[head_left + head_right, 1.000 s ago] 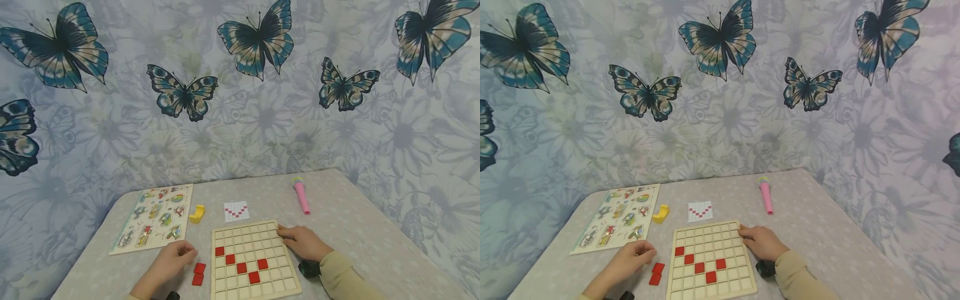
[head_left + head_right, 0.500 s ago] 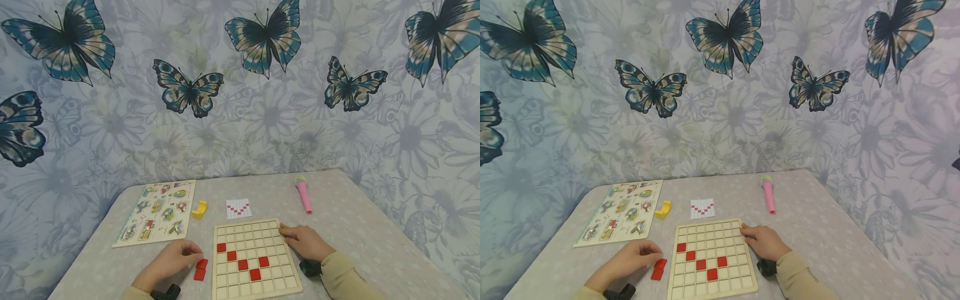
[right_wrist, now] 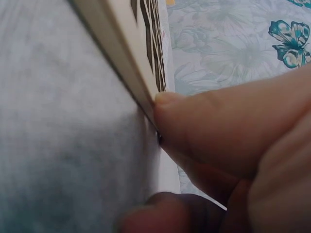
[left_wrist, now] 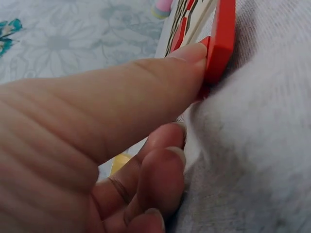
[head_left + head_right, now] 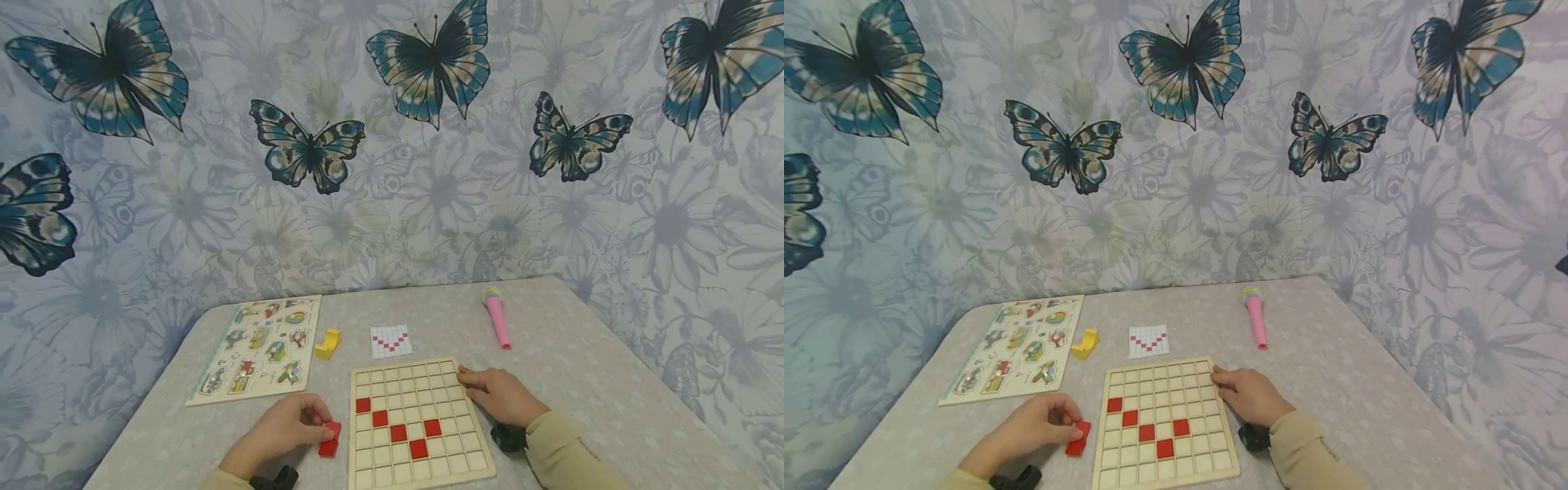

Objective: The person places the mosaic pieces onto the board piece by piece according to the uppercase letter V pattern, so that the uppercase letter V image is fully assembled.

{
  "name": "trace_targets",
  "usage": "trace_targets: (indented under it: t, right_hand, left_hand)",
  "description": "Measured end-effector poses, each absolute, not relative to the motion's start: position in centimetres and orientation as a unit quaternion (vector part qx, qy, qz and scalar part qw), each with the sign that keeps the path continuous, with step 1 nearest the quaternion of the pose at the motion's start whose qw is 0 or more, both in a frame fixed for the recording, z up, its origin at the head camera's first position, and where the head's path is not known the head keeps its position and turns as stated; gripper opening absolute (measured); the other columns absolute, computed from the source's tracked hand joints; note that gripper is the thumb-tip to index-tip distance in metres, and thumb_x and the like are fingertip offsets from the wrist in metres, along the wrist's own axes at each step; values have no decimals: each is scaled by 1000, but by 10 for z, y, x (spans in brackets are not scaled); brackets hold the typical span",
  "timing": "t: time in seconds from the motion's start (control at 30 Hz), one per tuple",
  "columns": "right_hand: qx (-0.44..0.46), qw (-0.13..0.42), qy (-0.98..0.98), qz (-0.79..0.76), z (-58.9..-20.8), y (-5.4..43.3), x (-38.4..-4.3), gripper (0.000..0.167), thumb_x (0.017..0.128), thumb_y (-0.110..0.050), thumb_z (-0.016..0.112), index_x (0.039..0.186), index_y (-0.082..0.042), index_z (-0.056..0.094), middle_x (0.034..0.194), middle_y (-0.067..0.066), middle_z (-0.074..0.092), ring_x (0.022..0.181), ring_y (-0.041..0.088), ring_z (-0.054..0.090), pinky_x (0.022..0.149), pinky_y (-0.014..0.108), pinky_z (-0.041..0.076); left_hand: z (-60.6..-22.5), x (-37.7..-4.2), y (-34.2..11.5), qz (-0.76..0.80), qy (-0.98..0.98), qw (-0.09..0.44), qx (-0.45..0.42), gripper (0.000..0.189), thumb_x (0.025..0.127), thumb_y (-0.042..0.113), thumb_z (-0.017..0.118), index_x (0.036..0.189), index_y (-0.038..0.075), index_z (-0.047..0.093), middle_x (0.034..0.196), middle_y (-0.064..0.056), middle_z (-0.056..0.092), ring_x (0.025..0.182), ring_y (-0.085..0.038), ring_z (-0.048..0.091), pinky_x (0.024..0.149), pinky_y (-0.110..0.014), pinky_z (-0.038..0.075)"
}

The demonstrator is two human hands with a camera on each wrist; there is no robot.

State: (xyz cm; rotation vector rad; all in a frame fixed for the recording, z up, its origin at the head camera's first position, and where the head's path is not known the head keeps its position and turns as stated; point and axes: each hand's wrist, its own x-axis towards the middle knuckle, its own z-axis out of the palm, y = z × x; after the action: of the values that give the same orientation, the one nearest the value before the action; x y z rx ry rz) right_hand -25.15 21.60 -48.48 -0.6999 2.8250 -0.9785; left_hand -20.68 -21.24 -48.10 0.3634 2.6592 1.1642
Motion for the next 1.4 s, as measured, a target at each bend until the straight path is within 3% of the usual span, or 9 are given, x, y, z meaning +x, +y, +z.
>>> trace_targets:
  t: [0.43,0.63,1.0,1.4]
  right_hand:
    - [-237,39,917,-319,-483,216,-250,40,102,-16,64,142,-9,62,151,9,55,140,40,50,108,60,43]
    - [-240,42,914,-324,-484,217,-250,41,102,-17,64,143,-9,61,152,10,54,141,40,49,109,61,41]
    - [-242,34,917,-317,-489,219,-253,41,102,-18,64,142,-10,62,151,8,55,140,39,50,110,61,41]
    - [-247,33,915,-317,-488,221,-254,41,102,-19,64,142,-10,63,150,9,56,139,40,52,108,60,42]
  left_hand:
    - [-476,-203,-207,409,901,73,123,21,82,25,87,89,14,70,83,2,66,75,-17,59,66,-27,45]
    - [-478,-205,-209,430,893,72,114,15,88,23,81,90,12,71,83,1,69,75,-17,60,64,-27,48]
    - [-477,-209,-214,469,875,82,88,18,90,24,80,94,9,72,80,-1,67,68,-14,55,59,-27,48]
    - [-474,-204,-191,509,857,58,54,19,90,25,81,97,8,75,88,-2,74,77,-18,60,65,-29,48]
